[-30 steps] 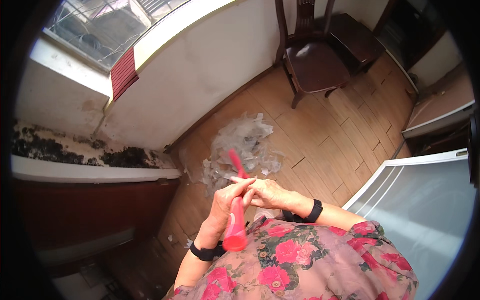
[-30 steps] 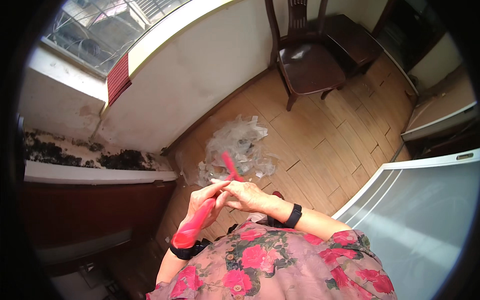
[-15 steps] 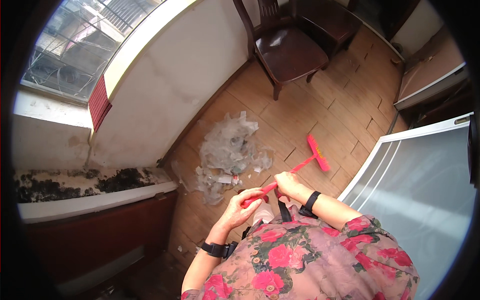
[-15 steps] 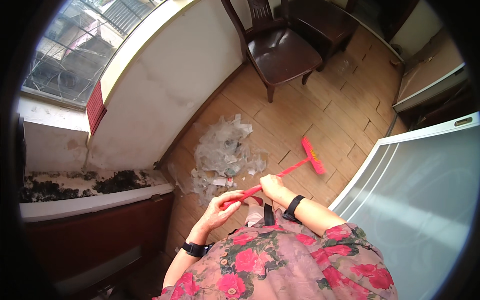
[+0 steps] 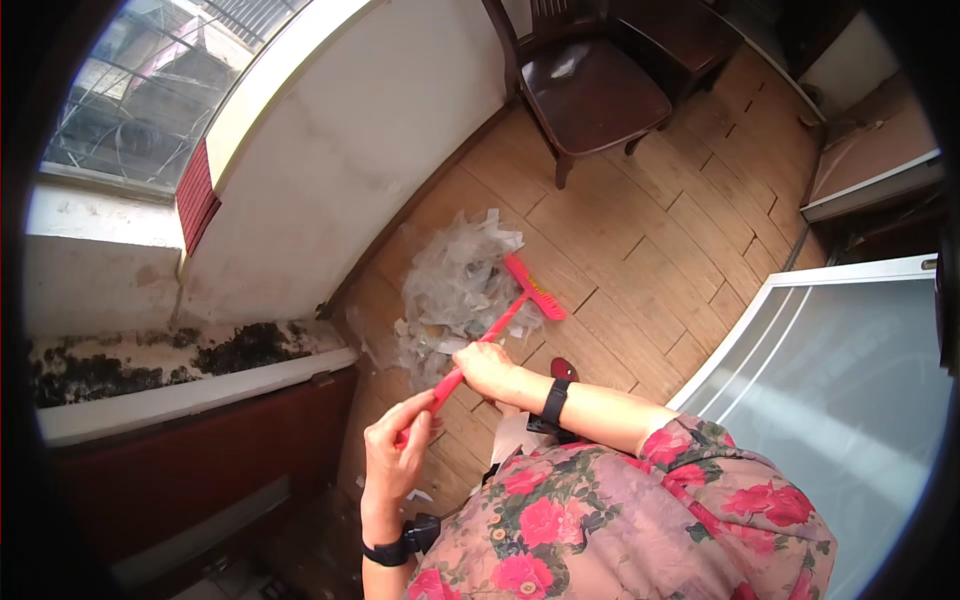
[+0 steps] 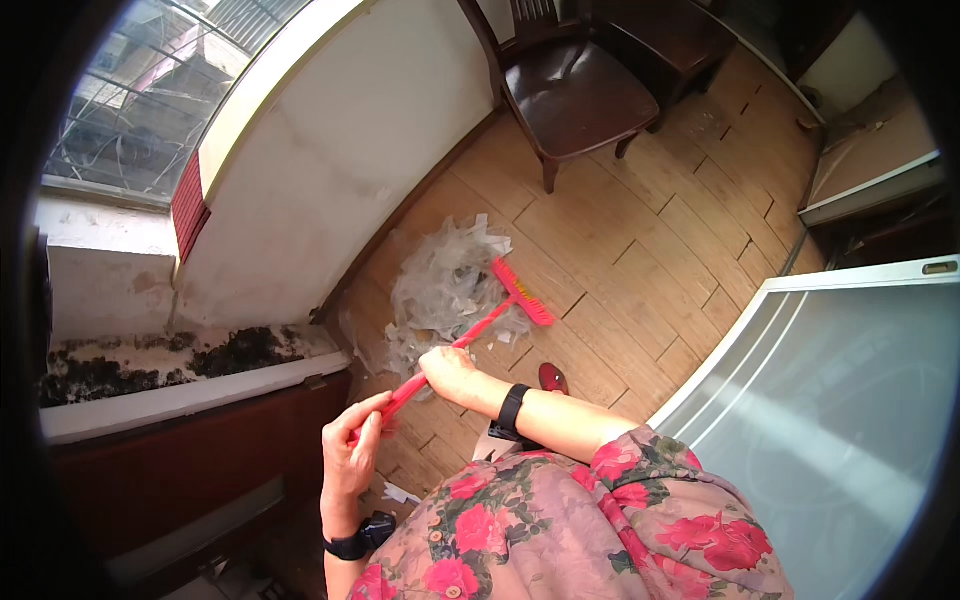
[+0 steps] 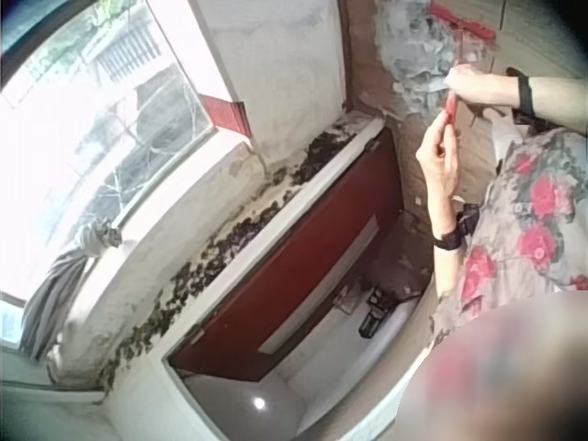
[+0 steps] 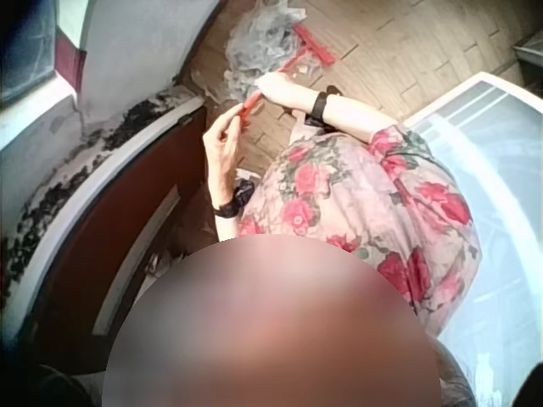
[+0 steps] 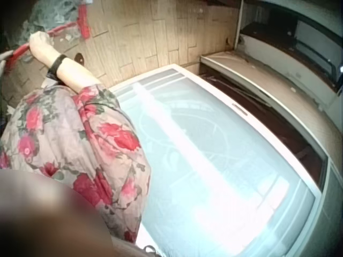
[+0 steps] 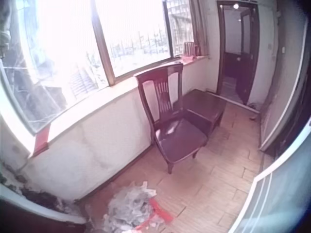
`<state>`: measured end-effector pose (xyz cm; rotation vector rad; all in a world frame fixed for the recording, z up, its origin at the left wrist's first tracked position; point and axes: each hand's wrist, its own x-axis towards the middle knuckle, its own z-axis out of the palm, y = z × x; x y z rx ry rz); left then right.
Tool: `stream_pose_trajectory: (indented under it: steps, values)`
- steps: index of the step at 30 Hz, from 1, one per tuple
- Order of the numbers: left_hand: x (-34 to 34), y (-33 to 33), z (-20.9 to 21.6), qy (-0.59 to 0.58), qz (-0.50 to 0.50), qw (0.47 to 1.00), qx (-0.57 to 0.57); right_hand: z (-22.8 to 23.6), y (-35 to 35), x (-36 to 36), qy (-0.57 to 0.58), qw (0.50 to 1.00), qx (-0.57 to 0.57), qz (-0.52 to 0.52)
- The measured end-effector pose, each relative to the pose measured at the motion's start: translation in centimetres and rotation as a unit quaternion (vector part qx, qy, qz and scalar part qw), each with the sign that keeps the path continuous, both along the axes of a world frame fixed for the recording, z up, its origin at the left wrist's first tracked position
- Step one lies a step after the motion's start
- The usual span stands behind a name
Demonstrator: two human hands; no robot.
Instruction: Assembling a segmented plastic broom handle in an indoor area.
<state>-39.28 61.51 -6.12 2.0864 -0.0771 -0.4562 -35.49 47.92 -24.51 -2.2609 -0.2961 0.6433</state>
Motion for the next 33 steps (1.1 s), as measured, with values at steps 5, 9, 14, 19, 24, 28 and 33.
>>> stream_pose_trajectory:
  steps: [5, 9, 14, 19, 24, 28, 33]
  values:
    - [-0.3, 1.0, 3.1, -0.034, -0.084, 0.996, 0.0, 2.1, -0.5, -2.0, -0.08, 0.997, 0.018, -0.015]
    - [0.5, 3.2, -1.1, 0.064, -0.028, 0.996, -0.062, -0.4, 0.7, -2.4, 0.007, 0.998, -0.066, 0.017]
    - [1.7, 6.0, -1.9, 0.057, -0.032, 0.997, -0.045, -2.7, 5.2, -2.4, 0.029, 0.996, -0.035, -0.072]
    - [3.2, 8.5, 1.4, -0.037, -0.106, 0.992, 0.054, -1.9, 10.2, -0.3, -0.054, 0.993, 0.028, -0.097]
    - [1.8, 10.4, 3.5, -0.083, -0.126, 0.987, 0.049, 0.4, 11.7, -1.5, -0.069, 0.992, 0.045, -0.095]
    - [2.1, 12.2, 1.6, -0.053, -0.12, 0.991, 0.02, -0.9, 12.6, -2.9, -0.062, 0.993, 0.005, -0.103]
    - [3.1, 14.1, 1.0, -0.062, -0.141, 0.986, 0.068, -1.9, 15.4, -2.4, -0.045, 0.996, 0.009, -0.082]
